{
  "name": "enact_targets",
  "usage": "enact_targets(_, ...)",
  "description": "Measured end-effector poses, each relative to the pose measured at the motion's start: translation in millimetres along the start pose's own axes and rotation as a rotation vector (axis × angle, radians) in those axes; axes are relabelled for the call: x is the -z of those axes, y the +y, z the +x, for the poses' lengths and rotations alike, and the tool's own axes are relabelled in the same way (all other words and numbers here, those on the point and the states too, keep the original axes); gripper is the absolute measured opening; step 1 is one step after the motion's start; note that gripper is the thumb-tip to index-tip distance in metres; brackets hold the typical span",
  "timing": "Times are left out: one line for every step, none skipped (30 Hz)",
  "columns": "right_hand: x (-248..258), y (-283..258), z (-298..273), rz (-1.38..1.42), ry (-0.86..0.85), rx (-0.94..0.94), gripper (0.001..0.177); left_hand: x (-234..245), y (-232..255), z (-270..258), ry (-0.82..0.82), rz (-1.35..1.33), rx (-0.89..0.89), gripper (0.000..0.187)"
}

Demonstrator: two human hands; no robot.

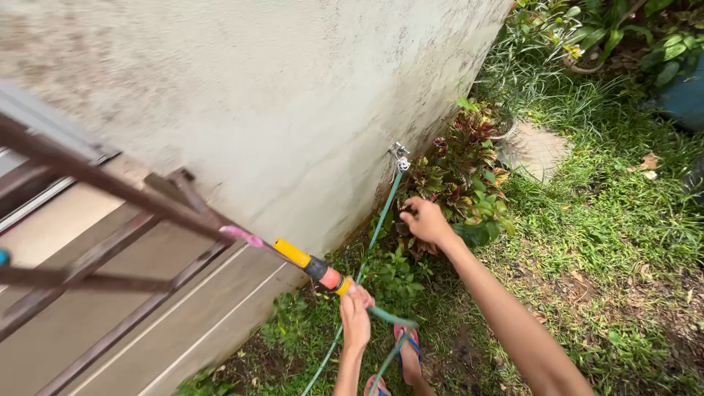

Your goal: Watering several plants in an outdoor garden using a water hose.

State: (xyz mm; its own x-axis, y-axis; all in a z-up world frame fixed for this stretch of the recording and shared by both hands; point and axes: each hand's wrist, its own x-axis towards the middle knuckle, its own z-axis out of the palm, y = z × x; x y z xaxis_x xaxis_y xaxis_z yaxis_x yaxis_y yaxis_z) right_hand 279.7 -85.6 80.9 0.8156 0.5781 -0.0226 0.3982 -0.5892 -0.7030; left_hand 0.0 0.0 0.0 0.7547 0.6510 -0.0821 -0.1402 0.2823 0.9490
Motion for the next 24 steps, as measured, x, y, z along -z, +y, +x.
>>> enact_targets(-7.0, 26.3, 27.9, 0.001, -0.006, -0.003, 0.043, -4.2, -2.5, -4.7, 0.004, 0.002, 0.005, 0.038)
enact_targets(-14.2, 52.8, 55.9, -0.059, 0.034, 0.024, 0.041, -8.7, -4.9, -9.2, 0.021, -0.135, 0.152, 0.034)
enact_targets(-20.8, 79.4, 85.0, -0.119, 0.076, 0.051, 0.04, -13.7, -7.0, -11.9, 0.037, -0.272, 0.297, 0.035)
enact_targets(-17.3, 81.5, 103.0, -0.117, 0.072, 0.048, 0.04, -16.2, -20.1, -11.7, 0.039, -0.27, 0.301, 0.035)
enact_targets(-16.2, 83.2, 118.2, -0.163, 0.09, 0.01, 0.042, -17.0, -32.2, -14.9, 0.01, -0.369, 0.401, 0.036)
enact_targets(-15.2, 84.7, 132.8, -0.21, 0.107, -0.027, 0.045, -17.5, -43.9, -18.7, -0.018, -0.469, 0.5, 0.037)
enact_targets(-16.5, 85.8, 145.6, -0.209, 0.1, -0.03, 0.045, -18.0, -42.6, -12.6, -0.012, -0.469, 0.506, 0.037)
enact_targets(-18.0, 86.4, 157.7, -0.242, 0.047, -0.08, 0.046, -18.0, -40.9, -6.9, -0.087, -0.486, 0.557, 0.038)
enact_targets(-18.7, 85.6, 173.6, -0.277, -0.005, -0.122, 0.046, -19.4, -39.8, 1.5, -0.161, -0.505, 0.601, 0.039)
enact_targets(-22.0, 89.4, 185.5, -0.279, -0.011, -0.119, 0.046, -15.6, -37.9, 13.4, -0.155, -0.508, 0.6, 0.039)
enact_targets(-26.5, 91.2, 197.8, -0.307, -0.051, -0.1, 0.05, -10.7, -35.3, 25.1, -0.212, -0.484, 0.633, 0.04)
enact_targets(-31.1, 92.9, 209.5, -0.336, -0.09, -0.08, 0.053, -5.4, -32.7, 36.1, -0.269, -0.459, 0.666, 0.041)
enact_targets(-36.2, 98.6, 220.8, -0.337, -0.098, -0.075, 0.053, 0.0, -21.8, 49.5, -0.26, -0.462, 0.663, 0.041)
enact_targets(-41.5, 104.2, 231.6, -0.435, -0.153, -0.05, 0.059, 5.9, -11.0, 62.4, -0.301, -0.452, 0.679, 0.04)
enact_targets(-47.4, 110.8, 238.2, -0.534, -0.211, -0.026, 0.066, 11.9, 0.0, 70.9, -0.34, -0.444, 0.699, 0.04)
enact_targets(-53.1, 119.7, 242.9, -0.535, -0.222, -0.022, 0.066, 19.6, 2.2, 71.4, -0.329, -0.449, 0.701, 0.04)
enact_targets(-56.2, 128.0, 250.3, -0.651, -0.253, 0.039, 0.065, 26.9, 4.6, 75.5, -0.353, -0.437, 0.767, 0.039)
enact_targets(-59.0, 136.0, 257.3, -0.767, -0.283, 0.101, 0.065, 34.2, 7.3, 79.0, -0.377, -0.426, 0.832, 0.038)
enact_targets(-56.7, 134.8, 257.0, -0.769, -0.291, 0.104, 0.065, 37.6, 3.8, 78.8, -0.371, -0.432, 0.833, 0.038)
enact_targets(-54.4, 133.5, 256.3, -0.801, -0.301, 0.14, 0.064, 41.0, 0.4, 78.0, -0.358, -0.427, 0.901, 0.037)
enact_targets(-52.6, 134.2, 249.5, -0.83, -0.317, 0.172, 0.063, 44.6, -2.7, 71.9, -0.343, -0.423, 0.978, 0.036)
enact_targets(-42.0, 124.7, 240.9, -0.831, -0.331, 0.17, 0.063, 47.1, -10.1, 63.4, -0.335, -0.431, 0.987, 0.036)
enact_targets(-28.6, 112.3, 240.2, -0.906, -0.368, 0.258, 0.066, 49.5, -17.9, 62.9, -0.323, -0.374, 1.001, 0.036)
enact_targets(-15.0, 99.2, 239.0, -0.979, -0.404, 0.346, 0.07, 51.9, -25.1, 62.0, -0.312, -0.318, 1.015, 0.037)
